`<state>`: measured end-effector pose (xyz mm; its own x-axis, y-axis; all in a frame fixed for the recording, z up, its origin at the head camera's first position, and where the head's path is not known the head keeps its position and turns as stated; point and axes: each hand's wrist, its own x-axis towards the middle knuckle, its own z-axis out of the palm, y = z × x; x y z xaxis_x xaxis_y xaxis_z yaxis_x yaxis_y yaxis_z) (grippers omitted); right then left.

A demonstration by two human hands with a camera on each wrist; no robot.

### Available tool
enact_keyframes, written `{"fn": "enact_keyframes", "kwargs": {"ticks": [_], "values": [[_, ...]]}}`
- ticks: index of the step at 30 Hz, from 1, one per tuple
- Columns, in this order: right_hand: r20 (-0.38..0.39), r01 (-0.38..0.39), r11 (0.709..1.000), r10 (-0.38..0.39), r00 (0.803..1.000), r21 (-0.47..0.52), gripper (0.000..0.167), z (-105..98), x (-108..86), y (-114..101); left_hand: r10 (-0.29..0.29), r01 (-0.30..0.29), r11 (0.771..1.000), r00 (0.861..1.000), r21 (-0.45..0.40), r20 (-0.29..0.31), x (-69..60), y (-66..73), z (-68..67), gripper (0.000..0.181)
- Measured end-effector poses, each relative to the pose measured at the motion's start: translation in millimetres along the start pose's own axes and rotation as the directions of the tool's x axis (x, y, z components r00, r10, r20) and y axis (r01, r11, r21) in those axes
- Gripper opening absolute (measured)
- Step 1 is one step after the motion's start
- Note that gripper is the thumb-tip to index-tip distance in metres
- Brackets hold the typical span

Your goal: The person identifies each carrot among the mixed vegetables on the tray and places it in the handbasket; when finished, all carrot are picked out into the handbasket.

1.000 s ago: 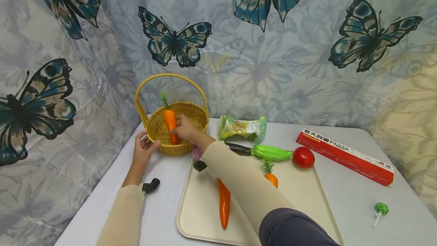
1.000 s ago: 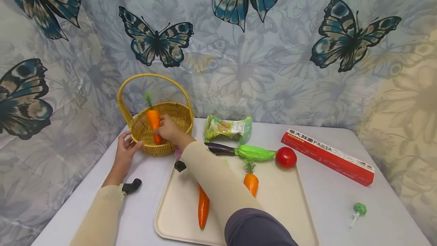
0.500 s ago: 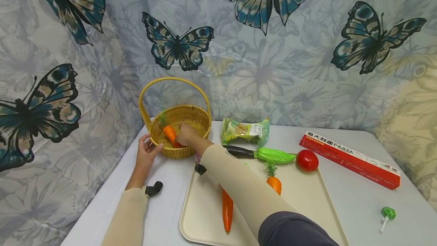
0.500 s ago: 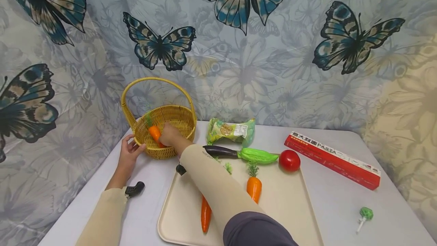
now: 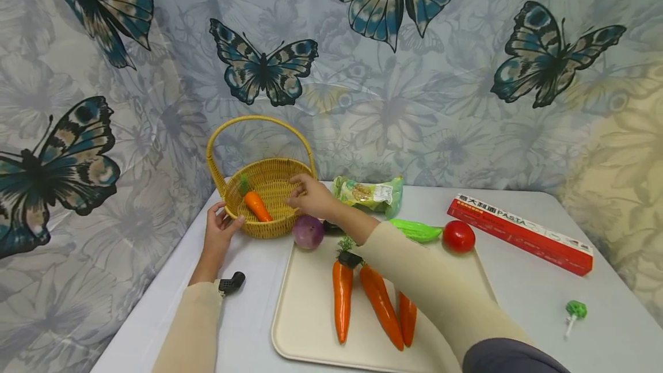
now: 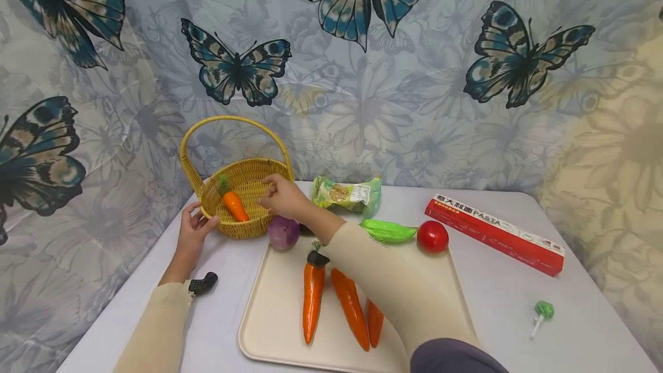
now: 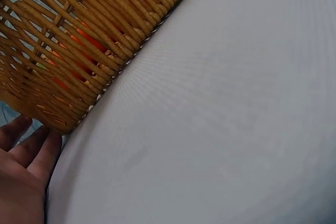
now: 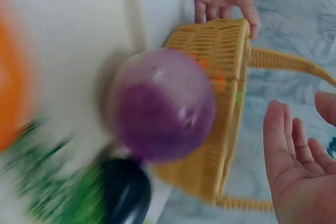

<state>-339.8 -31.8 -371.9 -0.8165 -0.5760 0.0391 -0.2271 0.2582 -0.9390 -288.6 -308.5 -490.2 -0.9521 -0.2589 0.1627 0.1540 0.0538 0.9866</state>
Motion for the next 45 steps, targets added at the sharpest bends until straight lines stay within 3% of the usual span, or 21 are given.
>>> {"fn": "enact_keyframes", "kwargs": {"ticks": [4,8,14,18,23,30,34,38,41,45], "values": [[-0.018,0.003,1.000,-0.004,1.000,-0.014,0.048,-26.9,-37.2,6.9,0.018,-0.018,1.000,1.000,0.019,-0.004,2.1,-1.9,-2.3,0.073],[-0.050,-0.019,0.999,0.018,0.999,-0.026,0.047,-47.9,-76.5,19.7,0.000,0.000,1.000,1.000,0.016,-0.016,2.2,-3.2,-5.6,0.072],[-0.116,-0.074,0.996,0.078,0.990,0.040,0.048,-63.7,-145.9,49.5,-0.020,0.020,1.000,1.000,-0.004,0.001,2.4,-6.8,-5.8,0.073],[-0.191,-0.182,0.976,0.202,0.961,0.117,0.051,-66.8,-186.8,63.9,-0.022,0.022,1.000,1.000,0.011,0.000,0.5,-2.6,-4.4,0.074],[-0.307,-0.283,0.958,0.283,0.908,0.045,0.055,-71.1,-222.4,68.9,-0.009,0.009,0.999,1.000,0.045,0.002,-2.7,6.2,-5.6,0.075],[-0.358,-0.381,0.924,0.347,0.867,-0.025,0.066,-72.5,-241.8,76.7,-0.023,0.024,0.998,0.999,0.052,-0.025,-2.2,8.0,-9.0,0.075],[-0.367,-0.473,0.866,0.391,0.844,-0.165,0.085,-67.4,-243.7,83.6,-0.041,0.043,0.998,0.999,0.050,-0.034,-2.1,5.8,-7.6,0.074],[-0.362,-0.515,0.806,0.406,0.839,-0.291,0.101,-61.5,-245.9,88.2,-0.040,0.041,0.998,0.999,0.045,-0.027,-3.5,4.6,-4.5,0.074],[-0.357,-0.524,0.799,0.416,0.836,-0.295,0.101,-58.9,-248.5,89.2,-0.036,0.037,0.998,0.999,0.044,-0.019,-4.3,4.5,-1.5,0.075],[-0.347,-0.525,0.825,0.440,0.828,-0.208,0.093,-57.9,-251.4,88.4,-0.032,0.033,0.999,0.999,0.036,-0.009,-3.8,4.0,2.4,0.076]]}}
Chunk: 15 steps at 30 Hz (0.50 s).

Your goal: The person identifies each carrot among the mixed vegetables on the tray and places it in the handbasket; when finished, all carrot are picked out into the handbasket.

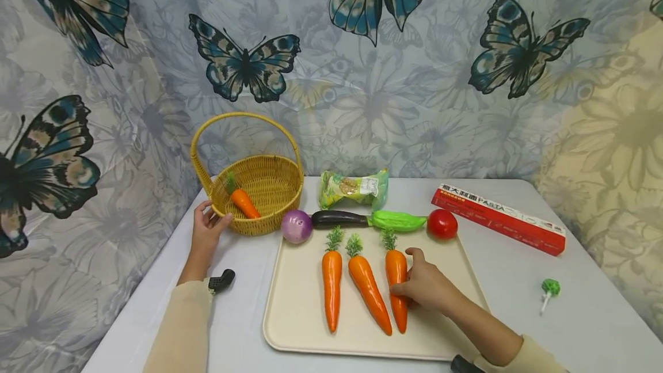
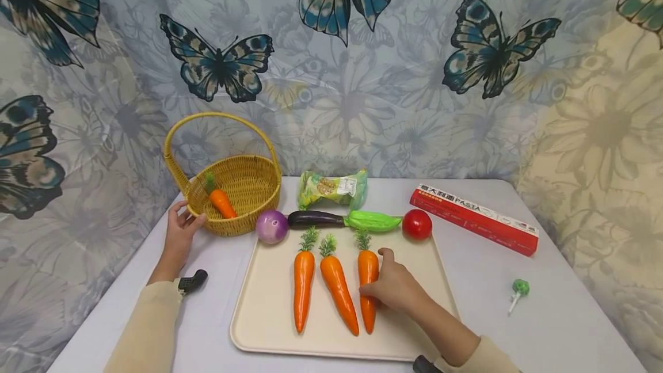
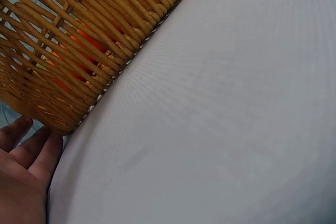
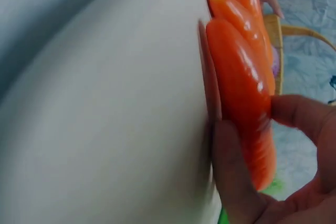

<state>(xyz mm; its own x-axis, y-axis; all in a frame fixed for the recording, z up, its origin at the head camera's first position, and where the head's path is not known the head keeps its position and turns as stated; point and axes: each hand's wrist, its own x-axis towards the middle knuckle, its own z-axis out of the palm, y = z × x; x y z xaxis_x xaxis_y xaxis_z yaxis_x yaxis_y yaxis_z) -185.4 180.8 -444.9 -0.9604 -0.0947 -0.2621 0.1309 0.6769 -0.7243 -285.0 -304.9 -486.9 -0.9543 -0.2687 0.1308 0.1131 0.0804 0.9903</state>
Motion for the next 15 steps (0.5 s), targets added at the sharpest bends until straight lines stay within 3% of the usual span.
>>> {"fn": "enact_keyframes", "kwargs": {"ticks": [7,15], "values": [[0.031,0.017,0.983,-0.023,0.999,0.181,0.090,-8.1,0.5,-9.2,-0.007,0.007,1.000,1.000,0.003,-0.008,-0.9,0.3,-0.5,0.077],[0.104,0.115,0.913,-0.168,0.980,0.392,0.087,-14.5,21.6,-31.4,-0.018,0.018,0.999,1.000,-0.032,0.005,-4.2,10.4,2.0,0.075]]}}
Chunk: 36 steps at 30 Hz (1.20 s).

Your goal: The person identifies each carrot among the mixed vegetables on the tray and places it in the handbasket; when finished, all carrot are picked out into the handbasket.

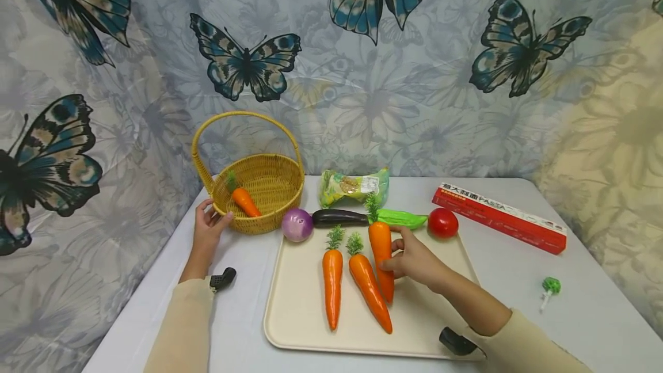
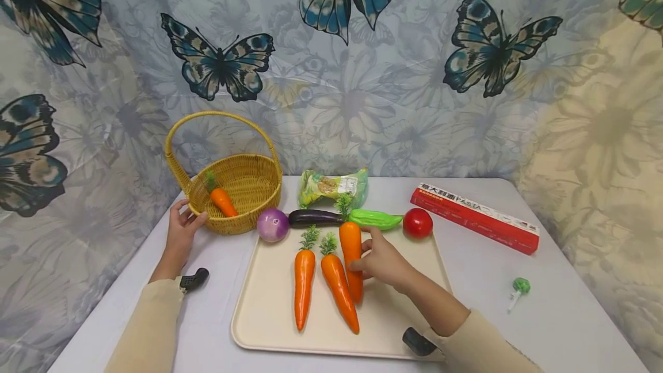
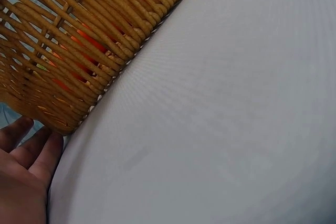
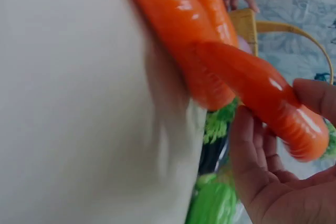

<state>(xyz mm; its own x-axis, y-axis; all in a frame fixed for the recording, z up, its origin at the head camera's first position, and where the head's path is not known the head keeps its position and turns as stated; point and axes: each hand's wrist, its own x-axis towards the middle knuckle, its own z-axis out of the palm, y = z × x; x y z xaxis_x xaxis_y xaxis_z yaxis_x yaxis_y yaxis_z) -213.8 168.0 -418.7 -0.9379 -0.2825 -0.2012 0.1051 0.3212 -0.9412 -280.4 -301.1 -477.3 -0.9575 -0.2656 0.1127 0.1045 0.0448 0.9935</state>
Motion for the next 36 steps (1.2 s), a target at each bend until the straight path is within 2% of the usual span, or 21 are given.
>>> {"fn": "enact_keyframes", "kwargs": {"ticks": [5,11,21,25,30,36], "values": [[0.048,0.038,0.998,-0.040,0.998,0.052,0.081,13.1,21.1,-16.2,0.026,-0.026,1.000,1.000,-0.001,0.016,-7.8,14.3,4.3,0.073],[0.055,0.047,0.999,-0.047,0.997,-0.005,0.073,42.7,59.7,-40.2,0.024,-0.024,1.000,1.000,0.017,0.011,-9.8,19.2,2.5,0.072],[0.178,0.115,0.993,-0.114,0.977,0.004,0.069,85.8,115.5,-84.2,0.002,-0.002,1.000,1.000,0.016,0.009,-8.3,15.8,3.3,0.074],[0.205,0.138,0.990,-0.137,0.969,0.011,0.068,100.7,141.2,-103.0,0.002,-0.002,1.000,1.000,0.009,0.004,-9.7,15.2,3.7,0.074],[0.203,0.162,0.987,-0.162,0.966,0.017,0.069,116.0,167.5,-125.7,-0.002,0.002,1.000,1.000,0.008,-0.003,-9.8,14.5,2.2,0.075],[0.162,0.211,0.976,-0.217,0.963,0.051,0.070,133.2,196.3,-137.8,0.015,-0.015,0.999,1.000,-0.032,-0.007,0.6,-0.2,0.2,0.073]]}}
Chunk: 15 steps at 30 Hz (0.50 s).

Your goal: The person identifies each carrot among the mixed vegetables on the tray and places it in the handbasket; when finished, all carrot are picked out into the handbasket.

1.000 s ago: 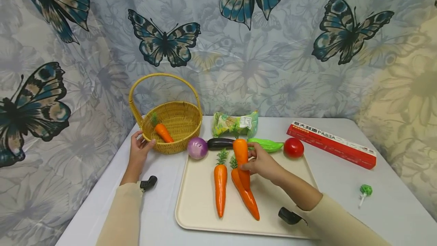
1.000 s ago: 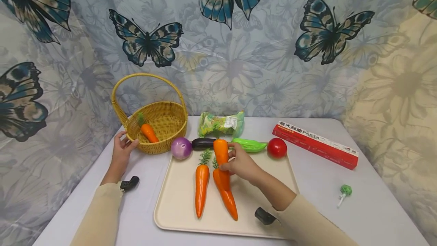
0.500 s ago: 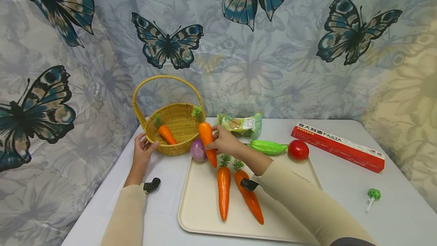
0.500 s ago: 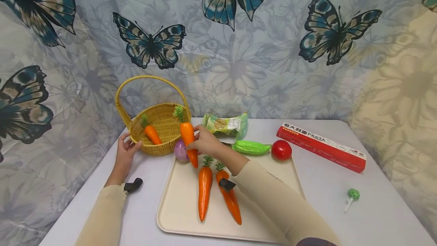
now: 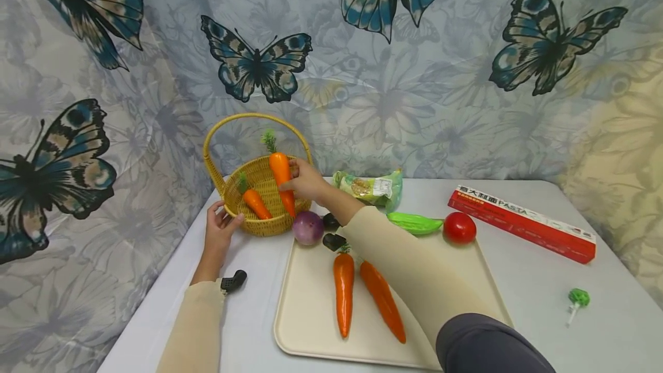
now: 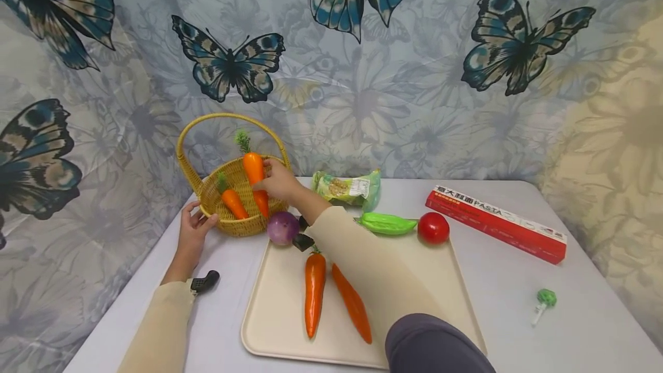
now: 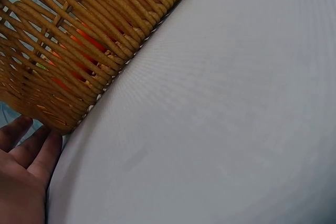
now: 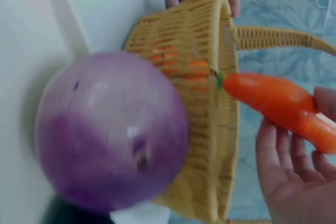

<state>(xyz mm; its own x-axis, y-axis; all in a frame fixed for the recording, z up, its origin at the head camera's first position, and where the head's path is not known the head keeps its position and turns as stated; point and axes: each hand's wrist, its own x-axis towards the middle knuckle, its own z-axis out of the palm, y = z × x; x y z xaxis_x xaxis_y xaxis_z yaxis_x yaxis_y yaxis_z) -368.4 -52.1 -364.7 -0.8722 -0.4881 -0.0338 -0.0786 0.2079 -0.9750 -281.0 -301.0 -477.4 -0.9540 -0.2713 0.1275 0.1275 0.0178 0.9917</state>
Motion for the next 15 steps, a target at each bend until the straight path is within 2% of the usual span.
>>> {"fn": "enact_keyframes", "kwargs": {"ticks": [2,4,8,12,15], "values": [[-0.027,0.029,1.000,-0.029,0.999,0.004,0.071,6.1,7.2,0.9,0.005,-0.005,1.000,1.000,0.000,-0.003,3.1,-4.8,-0.7,0.072],[-0.057,0.054,0.998,-0.055,0.997,-0.032,0.072,12.1,12.5,3.6,0.012,-0.012,1.000,1.000,0.014,-0.006,5.1,-7.7,-1.0,0.072],[-0.084,0.063,0.986,-0.077,0.994,-0.154,0.071,24.5,20.8,13.3,0.028,-0.027,0.999,1.000,0.023,-0.011,6.7,-9.5,-2.0,0.073],[-0.068,0.041,0.960,-0.062,0.996,-0.278,0.071,35.5,28.8,24.4,0.029,-0.029,0.999,1.000,0.014,-0.003,7.7,-11.8,-4.4,0.073],[-0.057,0.031,0.921,-0.057,0.997,-0.390,0.073,41.5,33.2,29.1,0.023,-0.024,1.000,1.000,0.007,0.012,7.6,-14.6,-6.2,0.075]]}}
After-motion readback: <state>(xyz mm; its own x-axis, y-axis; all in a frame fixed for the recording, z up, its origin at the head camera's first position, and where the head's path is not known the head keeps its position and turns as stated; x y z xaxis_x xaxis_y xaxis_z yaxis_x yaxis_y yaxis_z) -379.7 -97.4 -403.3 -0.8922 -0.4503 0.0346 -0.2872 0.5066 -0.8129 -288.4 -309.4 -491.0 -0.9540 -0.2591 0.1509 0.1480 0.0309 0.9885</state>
